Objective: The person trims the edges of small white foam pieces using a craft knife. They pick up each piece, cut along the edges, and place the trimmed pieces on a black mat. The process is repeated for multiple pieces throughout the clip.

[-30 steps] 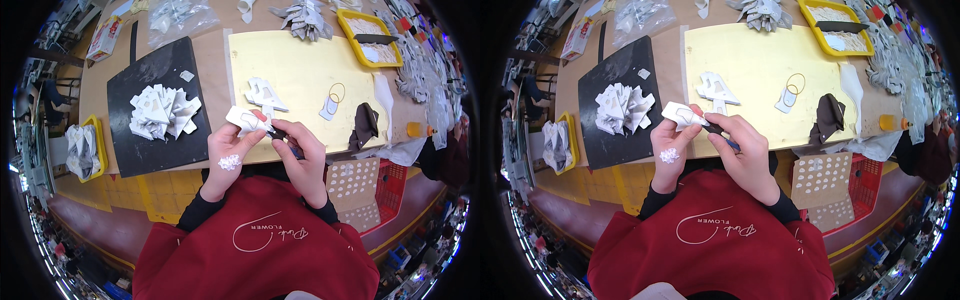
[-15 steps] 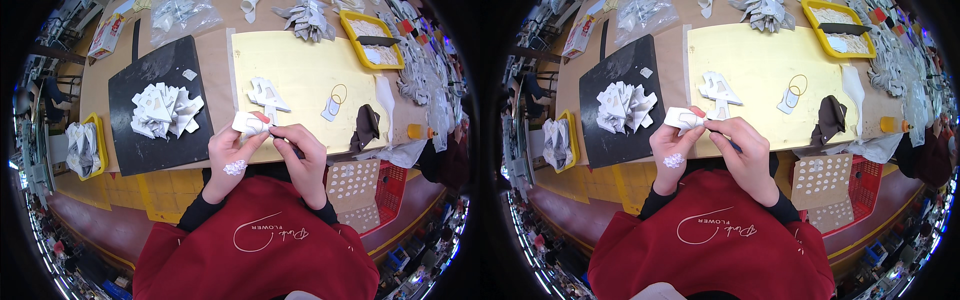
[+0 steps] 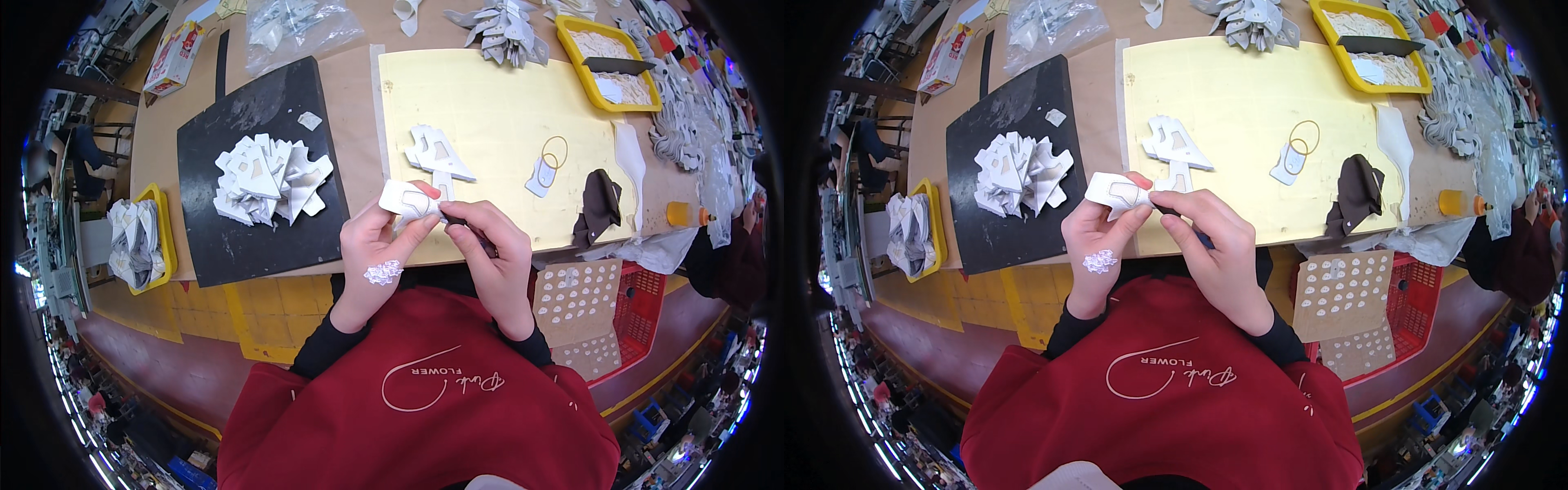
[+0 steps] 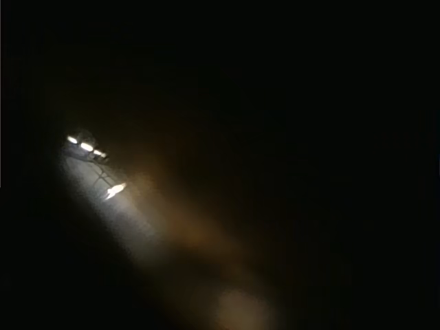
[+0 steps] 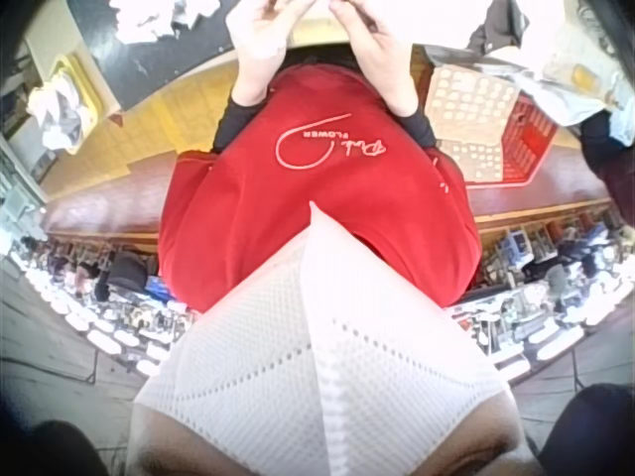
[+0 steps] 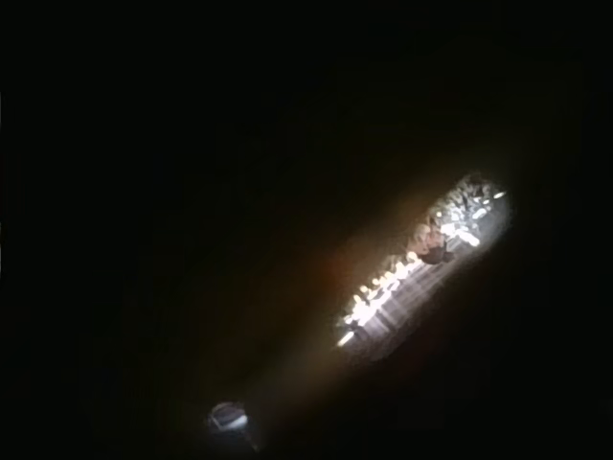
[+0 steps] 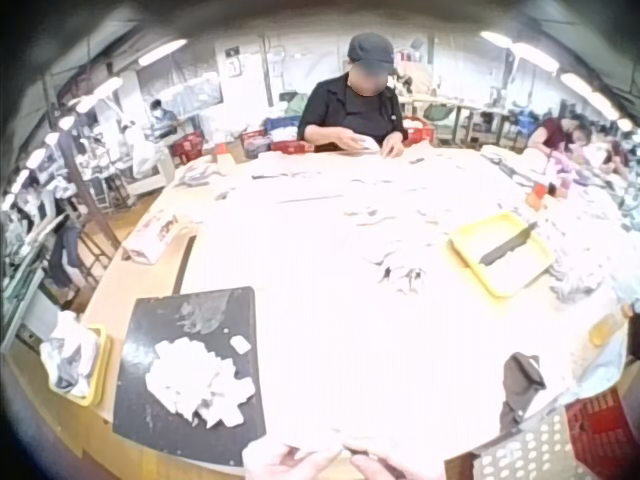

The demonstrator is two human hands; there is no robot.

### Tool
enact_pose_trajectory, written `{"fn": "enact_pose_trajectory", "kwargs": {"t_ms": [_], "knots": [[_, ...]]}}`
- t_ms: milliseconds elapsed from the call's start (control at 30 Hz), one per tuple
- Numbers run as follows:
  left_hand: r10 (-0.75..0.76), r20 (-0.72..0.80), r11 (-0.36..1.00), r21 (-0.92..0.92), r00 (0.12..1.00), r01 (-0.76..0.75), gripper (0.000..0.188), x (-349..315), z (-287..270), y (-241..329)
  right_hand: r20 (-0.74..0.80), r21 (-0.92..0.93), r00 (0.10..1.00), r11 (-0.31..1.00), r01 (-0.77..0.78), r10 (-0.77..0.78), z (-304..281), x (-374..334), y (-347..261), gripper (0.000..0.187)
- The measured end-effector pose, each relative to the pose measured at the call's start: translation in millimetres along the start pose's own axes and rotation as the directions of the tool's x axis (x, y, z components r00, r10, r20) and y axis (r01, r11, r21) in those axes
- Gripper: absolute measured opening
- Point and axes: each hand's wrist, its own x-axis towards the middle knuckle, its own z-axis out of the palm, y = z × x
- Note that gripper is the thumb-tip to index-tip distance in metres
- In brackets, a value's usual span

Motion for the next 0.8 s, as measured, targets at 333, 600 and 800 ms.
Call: {"fn": "enact_pose_trajectory", "kwargs": {"t_ms": [333, 600, 800], "knots": [[0.062, 0.003, 0.994, 0.089, 0.998, -0.062, 0.021, -0.4, 2.0, 0.4, -0.063, -0.065, 0.989, 0.989, 0.134, -0.138, 5.4, 0.5, 5.3, 0.024], [-0.026, -0.039, 0.998, -0.055, 0.999, 0.023, 0.024, 1.3, 2.3, -0.4, 0.107, 0.47, 0.959, 0.836, -0.282, 0.263, 1.4, -2.6, 3.9, 0.025], [-0.014, -0.031, 1.0, -0.018, 0.999, 0.014, 0.025, 0.9, 0.1, -5.0, 0.003, 0.254, 0.998, 0.965, -0.064, 0.065, 6.4, -0.4, 8.7, 0.025]]}}
